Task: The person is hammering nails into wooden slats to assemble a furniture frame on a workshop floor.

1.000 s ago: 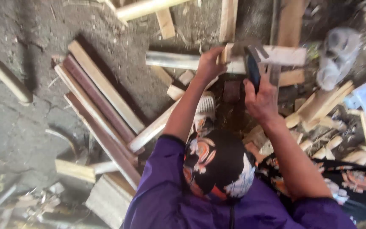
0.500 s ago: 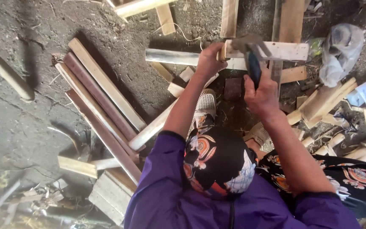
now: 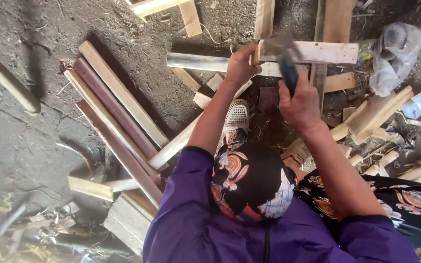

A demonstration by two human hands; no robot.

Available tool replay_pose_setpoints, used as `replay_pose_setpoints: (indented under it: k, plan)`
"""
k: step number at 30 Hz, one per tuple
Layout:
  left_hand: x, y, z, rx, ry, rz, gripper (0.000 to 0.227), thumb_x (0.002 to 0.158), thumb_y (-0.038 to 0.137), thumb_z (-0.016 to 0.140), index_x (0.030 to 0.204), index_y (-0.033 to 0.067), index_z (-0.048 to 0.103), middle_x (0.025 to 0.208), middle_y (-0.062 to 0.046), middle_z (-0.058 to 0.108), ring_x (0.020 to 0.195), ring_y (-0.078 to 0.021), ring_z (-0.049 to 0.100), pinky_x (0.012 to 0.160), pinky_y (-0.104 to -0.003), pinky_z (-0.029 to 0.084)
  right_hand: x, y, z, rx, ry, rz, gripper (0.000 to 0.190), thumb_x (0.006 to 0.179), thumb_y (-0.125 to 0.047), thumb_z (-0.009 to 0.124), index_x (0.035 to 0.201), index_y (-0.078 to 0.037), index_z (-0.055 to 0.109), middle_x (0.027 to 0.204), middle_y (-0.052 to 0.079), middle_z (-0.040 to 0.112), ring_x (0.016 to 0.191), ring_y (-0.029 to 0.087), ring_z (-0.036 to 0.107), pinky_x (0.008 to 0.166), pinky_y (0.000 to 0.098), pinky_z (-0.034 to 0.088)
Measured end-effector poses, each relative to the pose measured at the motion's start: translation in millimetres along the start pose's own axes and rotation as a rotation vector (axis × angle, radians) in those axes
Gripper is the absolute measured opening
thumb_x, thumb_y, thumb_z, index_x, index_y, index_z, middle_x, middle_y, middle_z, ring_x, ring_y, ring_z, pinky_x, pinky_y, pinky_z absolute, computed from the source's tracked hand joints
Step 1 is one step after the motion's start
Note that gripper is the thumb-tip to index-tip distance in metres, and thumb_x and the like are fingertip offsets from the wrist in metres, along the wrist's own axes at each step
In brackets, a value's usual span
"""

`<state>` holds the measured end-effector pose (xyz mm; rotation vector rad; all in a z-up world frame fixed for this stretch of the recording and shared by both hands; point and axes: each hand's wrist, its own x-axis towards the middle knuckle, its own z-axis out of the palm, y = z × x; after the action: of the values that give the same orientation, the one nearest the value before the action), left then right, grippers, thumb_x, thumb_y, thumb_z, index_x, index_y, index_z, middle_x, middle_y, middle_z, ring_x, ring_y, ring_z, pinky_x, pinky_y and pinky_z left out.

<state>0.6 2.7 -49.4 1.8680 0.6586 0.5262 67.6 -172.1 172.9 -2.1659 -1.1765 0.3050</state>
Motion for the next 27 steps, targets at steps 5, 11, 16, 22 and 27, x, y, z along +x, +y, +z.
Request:
replay_pose_setpoints:
  k: [5,11,16,22,27]
  plan:
    - [7,6,-5,0.096,-0.058,-0.099,0.047,0.064,0.002,0.087,0.104,0.0191,0.068,0.104,0.0,0.072,0.097,-0.0176,0.066,0.071,-0.026,0.067,-7,1,-19,0.049,-0.14,0.322,0.024,0.108,-0.025,0.057,0.109,-0.002,0.049,0.08,0.017,0.052,0.067,0.034,0.051,0.058,0.0512,0.04]
    - [22,1,-14,0.11,-0.187,-0.108,0.062,0.066,0.014,0.094,0.121,0.0196,0.068,0.121,-0.004,0.074,0.109,-0.0254,0.07,0.097,-0.045,0.06,-48,31,-39,0.299,0.014,0.335,0.02,0.116,-0.024,0.055,0.109,-0.005,0.052,0.09,0.007,0.053,0.072,0.018,0.054,0.053,0.033,0.051]
    - [32,8,-22,0.004,-0.307,-0.229,0.073,0.071,0.008,0.09,0.135,0.0171,0.057,0.134,-0.005,0.07,0.123,-0.0297,0.066,0.105,-0.056,0.053,-83,70,-21,0.891,0.327,0.689,0.022,0.112,-0.023,0.061,0.092,-0.018,0.054,0.064,-0.006,0.051,0.048,0.005,0.046,0.04,0.0224,0.039]
    - [28,15,-19,-0.053,-0.233,-0.206,0.063,0.069,-0.007,0.077,0.126,0.0149,0.062,0.119,-0.006,0.075,0.11,-0.0277,0.071,0.087,-0.046,0.067,-89,124,9,0.745,0.323,1.242,0.015,0.104,-0.016,0.064,0.109,-0.011,0.051,0.077,-0.002,0.054,0.053,0.004,0.047,0.042,0.0191,0.046]
    - [21,14,-15,-0.031,-0.215,-0.248,0.07,0.074,-0.002,0.08,0.136,0.0184,0.054,0.127,-0.009,0.071,0.115,-0.0306,0.068,0.089,-0.049,0.064,-114,191,49,0.91,0.456,1.329,0.019,0.098,-0.011,0.064,0.091,-0.014,0.047,0.061,-0.001,0.046,0.046,0.008,0.042,0.039,0.0255,0.037]
